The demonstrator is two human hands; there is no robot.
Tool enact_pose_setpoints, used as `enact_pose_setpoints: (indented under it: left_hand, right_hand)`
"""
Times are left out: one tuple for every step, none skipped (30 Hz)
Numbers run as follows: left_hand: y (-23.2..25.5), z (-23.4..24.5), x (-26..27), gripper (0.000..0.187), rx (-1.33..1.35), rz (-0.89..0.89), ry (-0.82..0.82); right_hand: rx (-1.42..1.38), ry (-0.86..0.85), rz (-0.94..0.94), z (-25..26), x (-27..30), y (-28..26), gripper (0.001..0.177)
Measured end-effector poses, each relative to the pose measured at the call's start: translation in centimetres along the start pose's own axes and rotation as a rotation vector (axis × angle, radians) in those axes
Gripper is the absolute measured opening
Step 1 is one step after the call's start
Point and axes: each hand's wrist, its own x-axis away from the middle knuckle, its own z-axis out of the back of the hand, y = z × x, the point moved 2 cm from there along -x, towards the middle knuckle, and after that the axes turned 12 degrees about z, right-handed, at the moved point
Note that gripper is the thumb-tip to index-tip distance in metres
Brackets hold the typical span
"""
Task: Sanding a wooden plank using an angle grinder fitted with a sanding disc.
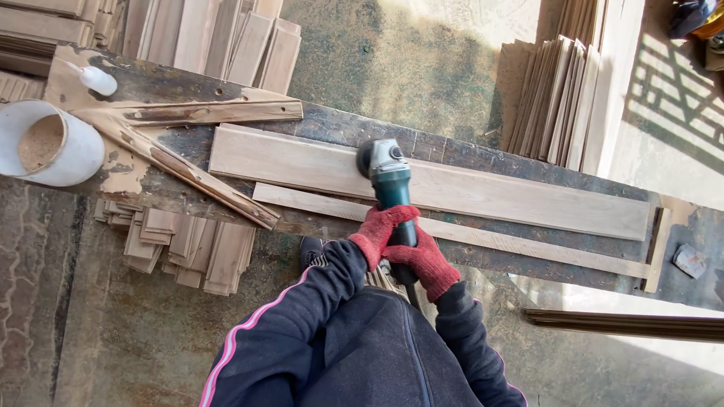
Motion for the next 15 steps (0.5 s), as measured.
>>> enact_pose_setpoints:
  left_hand:
    - [-0.6, -1.2, -0.4, 0.056, -0.024, 0.014, -0.036]
    - [-1.2, -2.1, -0.4, 0.056, -0.026, 0.018, -0.040]
    - [-1.9, -3.1, -0.4, 0.058, -0.031, 0.039, -0.068]
    - [-2.6, -4.1, -0.3, 0.059, -0.036, 0.061, -0.096]
    - [-2.9, -4.6, -0.3, 0.059, -0.034, 0.065, -0.099]
    - [-3.2, -5.0, -0.3, 0.057, -0.080, 0.072, -0.109]
    - [-3.3, -5.4, -0.3, 0.055, -0.128, 0.076, -0.117]
    - [-3.6, -5.1, -0.9, 0.055, -0.128, 0.076, -0.118]
    - [-3.7, -4.7, -1.5, 0.055, -0.093, 0.071, -0.111]
    - [-3.9, -4.3, -2.1, 0.055, -0.057, 0.066, -0.103]
    - [-3.6, -3.8, -1.5, 0.055, -0.059, 0.063, -0.099]
    - [-3.2, -3.3, -1.0, 0.057, -0.056, 0.049, -0.066]
    - [-2.9, -2.7, -0.5, 0.060, -0.054, 0.036, -0.032]
    - [-2.8, -1.8, -1.2, 0.060, -0.056, 0.034, -0.026]
    - [-2.7, -0.7, -1.9, 0.059, -0.032, 0.038, 0.009]
  right_hand:
    - [-0.031, 0.051, 0.009, 0.8, 0.4, -0.1, 0.046]
    - [-0.030, 0.057, 0.009, 1.4, 1.0, -0.3, 0.046]
    - [-0.058, 0.105, -0.011, 2.1, 1.6, -0.5, 0.044]
    - [-0.087, 0.152, -0.031, 2.9, 2.2, -0.6, 0.042]
    - [-0.083, 0.156, -0.033, 3.3, 2.3, -0.2, 0.042]
    - [-0.096, 0.171, -0.018, 3.8, 2.5, 0.1, 0.041]
    - [-0.113, 0.183, 0.001, 4.2, 2.5, 0.5, 0.040]
    - [-0.112, 0.184, 0.001, 4.3, 2.4, 0.5, 0.040]
    - [-0.106, 0.171, -0.004, 4.2, 2.3, 0.6, 0.040]
    - [-0.100, 0.157, -0.010, 4.1, 2.3, 0.7, 0.041]
    - [-0.105, 0.154, -0.010, 3.9, 2.0, 0.7, 0.041]
    - [-0.073, 0.107, -0.009, 3.6, 1.7, 0.8, 0.041]
    - [-0.043, 0.060, -0.009, 3.3, 1.4, 1.0, 0.042]
    - [-0.048, 0.057, -0.011, 2.9, 1.0, 1.0, 0.042]
    - [-0.017, 0.008, -0.002, 2.5, 0.6, 1.1, 0.044]
